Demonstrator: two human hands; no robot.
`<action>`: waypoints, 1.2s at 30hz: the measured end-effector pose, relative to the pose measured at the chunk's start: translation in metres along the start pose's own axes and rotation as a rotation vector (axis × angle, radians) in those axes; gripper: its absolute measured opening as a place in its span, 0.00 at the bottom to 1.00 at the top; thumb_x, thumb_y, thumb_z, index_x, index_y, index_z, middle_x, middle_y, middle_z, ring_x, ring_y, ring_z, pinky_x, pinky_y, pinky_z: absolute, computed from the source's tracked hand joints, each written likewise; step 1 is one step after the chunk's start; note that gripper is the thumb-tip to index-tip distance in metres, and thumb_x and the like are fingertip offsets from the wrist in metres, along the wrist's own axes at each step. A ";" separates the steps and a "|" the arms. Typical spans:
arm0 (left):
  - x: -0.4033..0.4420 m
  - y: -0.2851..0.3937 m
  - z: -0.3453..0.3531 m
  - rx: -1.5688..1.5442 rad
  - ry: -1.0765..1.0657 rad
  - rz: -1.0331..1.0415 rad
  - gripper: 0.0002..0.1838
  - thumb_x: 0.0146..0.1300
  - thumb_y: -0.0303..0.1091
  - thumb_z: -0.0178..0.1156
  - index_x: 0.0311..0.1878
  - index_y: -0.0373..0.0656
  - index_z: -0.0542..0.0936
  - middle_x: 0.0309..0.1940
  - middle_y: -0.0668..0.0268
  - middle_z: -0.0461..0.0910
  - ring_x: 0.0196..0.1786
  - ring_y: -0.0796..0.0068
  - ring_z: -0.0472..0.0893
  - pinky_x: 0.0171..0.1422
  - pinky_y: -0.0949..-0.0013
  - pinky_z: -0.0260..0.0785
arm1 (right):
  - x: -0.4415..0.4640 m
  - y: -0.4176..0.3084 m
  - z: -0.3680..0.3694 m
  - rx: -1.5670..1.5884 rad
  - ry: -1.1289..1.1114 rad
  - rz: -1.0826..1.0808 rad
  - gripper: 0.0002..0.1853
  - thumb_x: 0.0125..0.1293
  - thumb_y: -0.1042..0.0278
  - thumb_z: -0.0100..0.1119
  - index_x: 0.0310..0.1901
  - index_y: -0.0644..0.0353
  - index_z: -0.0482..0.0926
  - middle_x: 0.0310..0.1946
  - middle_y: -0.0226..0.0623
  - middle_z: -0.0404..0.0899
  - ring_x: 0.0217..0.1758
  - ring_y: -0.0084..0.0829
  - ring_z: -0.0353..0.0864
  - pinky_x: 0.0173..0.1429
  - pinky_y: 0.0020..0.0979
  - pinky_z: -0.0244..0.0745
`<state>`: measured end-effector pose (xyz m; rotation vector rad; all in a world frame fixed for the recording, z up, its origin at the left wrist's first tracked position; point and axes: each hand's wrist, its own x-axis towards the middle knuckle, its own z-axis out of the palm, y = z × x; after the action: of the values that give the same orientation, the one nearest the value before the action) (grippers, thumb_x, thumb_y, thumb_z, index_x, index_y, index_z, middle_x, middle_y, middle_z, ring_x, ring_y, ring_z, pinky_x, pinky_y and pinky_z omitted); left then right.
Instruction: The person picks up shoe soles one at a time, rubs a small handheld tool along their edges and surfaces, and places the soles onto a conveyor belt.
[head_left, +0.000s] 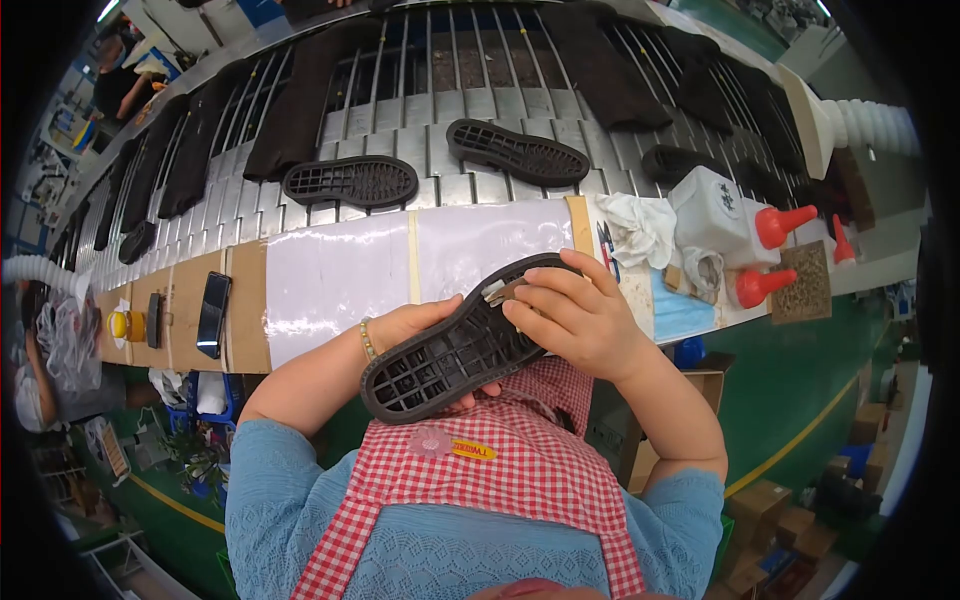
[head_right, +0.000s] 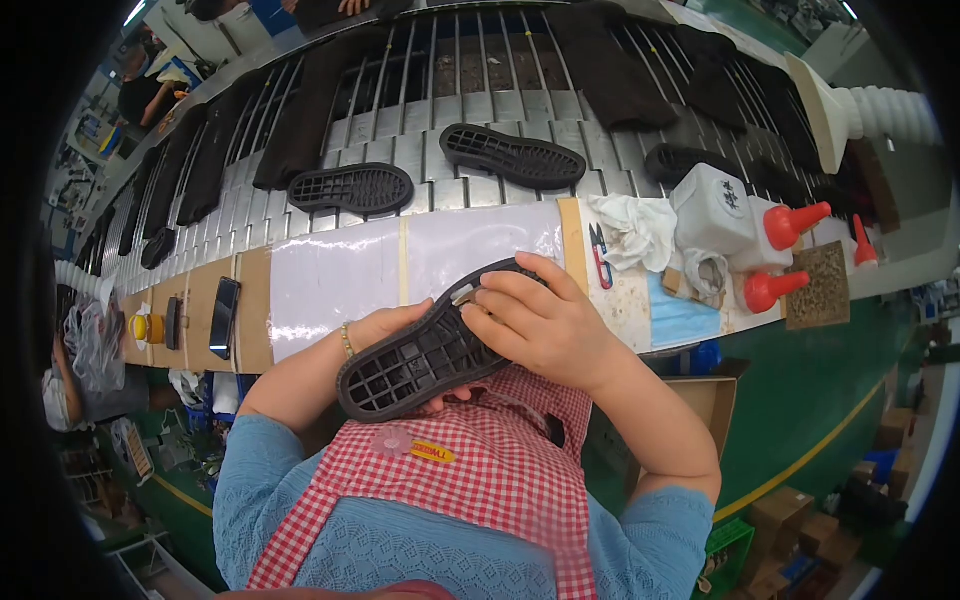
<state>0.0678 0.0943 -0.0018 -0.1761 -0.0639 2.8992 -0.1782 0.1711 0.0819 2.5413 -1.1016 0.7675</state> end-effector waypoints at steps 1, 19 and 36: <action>0.000 0.000 0.000 0.003 0.006 0.002 0.42 0.71 0.64 0.35 0.74 0.36 0.54 0.61 0.26 0.63 0.54 0.34 0.78 0.55 0.45 0.77 | 0.000 0.000 0.001 -0.008 -0.003 -0.007 0.14 0.55 0.68 0.57 0.44 0.50 0.80 0.43 0.25 0.80 0.55 0.26 0.76 0.69 0.40 0.65; 0.003 0.009 0.004 0.207 0.155 0.117 0.40 0.72 0.64 0.35 0.71 0.37 0.61 0.59 0.33 0.69 0.53 0.41 0.80 0.55 0.48 0.77 | -0.013 0.043 0.014 -0.176 -0.060 0.179 0.17 0.48 0.72 0.63 0.44 0.56 0.81 0.34 0.31 0.77 0.47 0.35 0.76 0.62 0.43 0.69; 0.037 0.017 -0.013 0.935 0.650 0.833 0.34 0.73 0.62 0.40 0.62 0.39 0.69 0.48 0.64 0.78 0.47 0.79 0.79 0.51 0.72 0.75 | 0.022 0.039 0.038 0.436 -0.314 1.101 0.18 0.49 0.61 0.70 0.36 0.68 0.81 0.23 0.40 0.80 0.25 0.33 0.80 0.31 0.31 0.73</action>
<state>0.0293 0.0868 -0.0196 -1.1345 1.7705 2.9974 -0.1805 0.1156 0.0641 2.2349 -2.7760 0.8913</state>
